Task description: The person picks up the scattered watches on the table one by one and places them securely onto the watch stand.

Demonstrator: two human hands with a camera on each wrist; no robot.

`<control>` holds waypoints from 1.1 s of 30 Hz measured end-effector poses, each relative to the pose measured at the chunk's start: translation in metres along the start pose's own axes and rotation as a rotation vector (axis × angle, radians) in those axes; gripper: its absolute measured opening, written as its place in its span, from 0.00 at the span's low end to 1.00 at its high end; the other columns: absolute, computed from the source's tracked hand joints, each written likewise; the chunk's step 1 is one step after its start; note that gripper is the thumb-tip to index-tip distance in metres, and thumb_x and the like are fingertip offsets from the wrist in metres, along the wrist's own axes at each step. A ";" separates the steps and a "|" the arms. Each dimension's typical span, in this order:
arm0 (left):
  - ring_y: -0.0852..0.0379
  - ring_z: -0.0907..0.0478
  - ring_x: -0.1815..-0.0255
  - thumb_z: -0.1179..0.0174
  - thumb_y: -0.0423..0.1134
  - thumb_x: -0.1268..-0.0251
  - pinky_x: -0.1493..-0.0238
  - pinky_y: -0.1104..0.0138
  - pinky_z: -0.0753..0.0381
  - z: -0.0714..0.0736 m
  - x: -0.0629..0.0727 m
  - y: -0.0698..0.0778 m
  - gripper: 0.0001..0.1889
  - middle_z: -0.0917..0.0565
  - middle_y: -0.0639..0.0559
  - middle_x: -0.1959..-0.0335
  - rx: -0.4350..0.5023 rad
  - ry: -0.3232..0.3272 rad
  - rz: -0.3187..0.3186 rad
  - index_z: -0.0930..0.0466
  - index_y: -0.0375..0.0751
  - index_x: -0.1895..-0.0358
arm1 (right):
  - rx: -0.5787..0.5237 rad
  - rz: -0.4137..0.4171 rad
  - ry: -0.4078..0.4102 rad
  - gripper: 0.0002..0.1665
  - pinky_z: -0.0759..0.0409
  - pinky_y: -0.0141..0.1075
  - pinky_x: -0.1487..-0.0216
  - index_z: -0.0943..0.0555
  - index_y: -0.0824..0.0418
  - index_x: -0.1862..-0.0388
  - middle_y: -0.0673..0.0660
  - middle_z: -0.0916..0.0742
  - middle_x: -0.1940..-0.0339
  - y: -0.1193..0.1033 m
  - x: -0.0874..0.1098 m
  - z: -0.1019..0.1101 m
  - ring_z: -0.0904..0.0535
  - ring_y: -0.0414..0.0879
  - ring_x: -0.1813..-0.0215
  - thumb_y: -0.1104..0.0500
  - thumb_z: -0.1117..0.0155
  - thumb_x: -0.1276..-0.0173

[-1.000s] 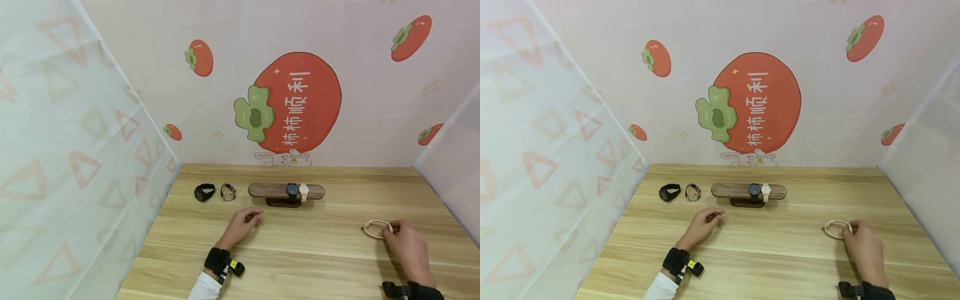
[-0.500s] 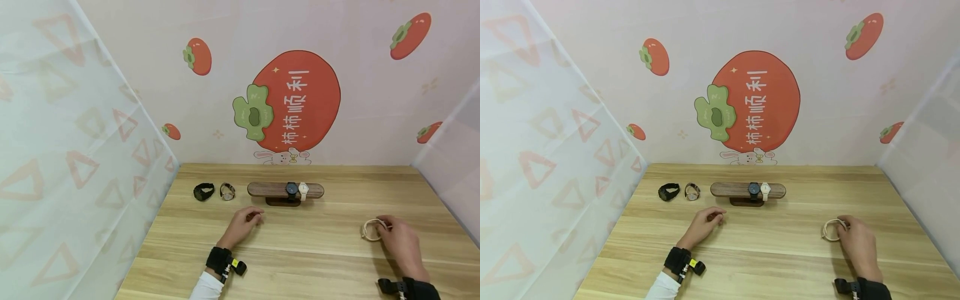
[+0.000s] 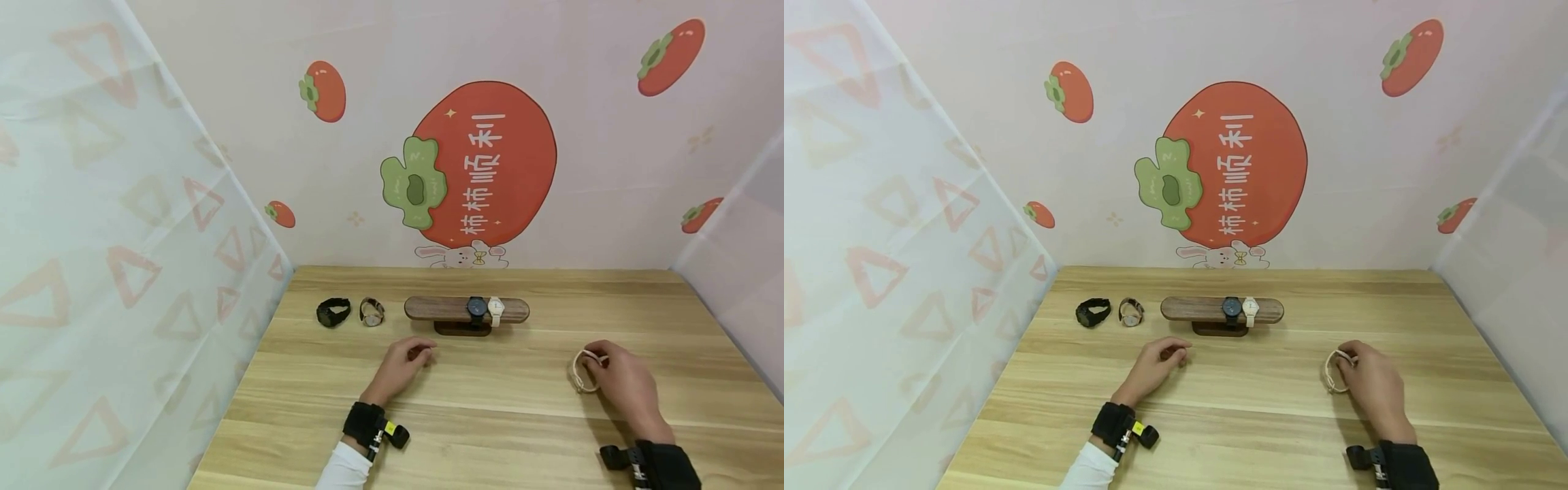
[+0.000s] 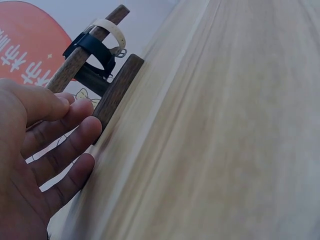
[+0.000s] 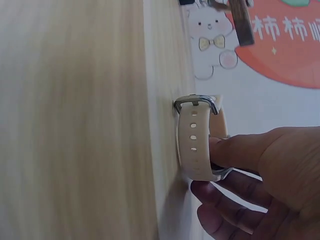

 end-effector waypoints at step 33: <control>0.61 0.12 0.56 0.38 0.37 0.20 0.52 0.70 0.12 -0.034 -0.020 0.007 0.12 0.10 0.47 0.52 0.013 0.003 -0.046 0.12 0.41 0.41 | -0.073 0.191 -0.079 0.10 0.17 0.46 0.60 0.09 0.58 0.52 0.57 0.08 0.58 -0.083 -0.021 -0.038 0.13 0.52 0.60 0.63 0.23 0.32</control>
Point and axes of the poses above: each hand's wrist, its own x-axis away from the middle knuckle, its own z-axis out of the back of the hand, y = z × x, the point moved 1 cm from there along -x, towards the middle knuckle
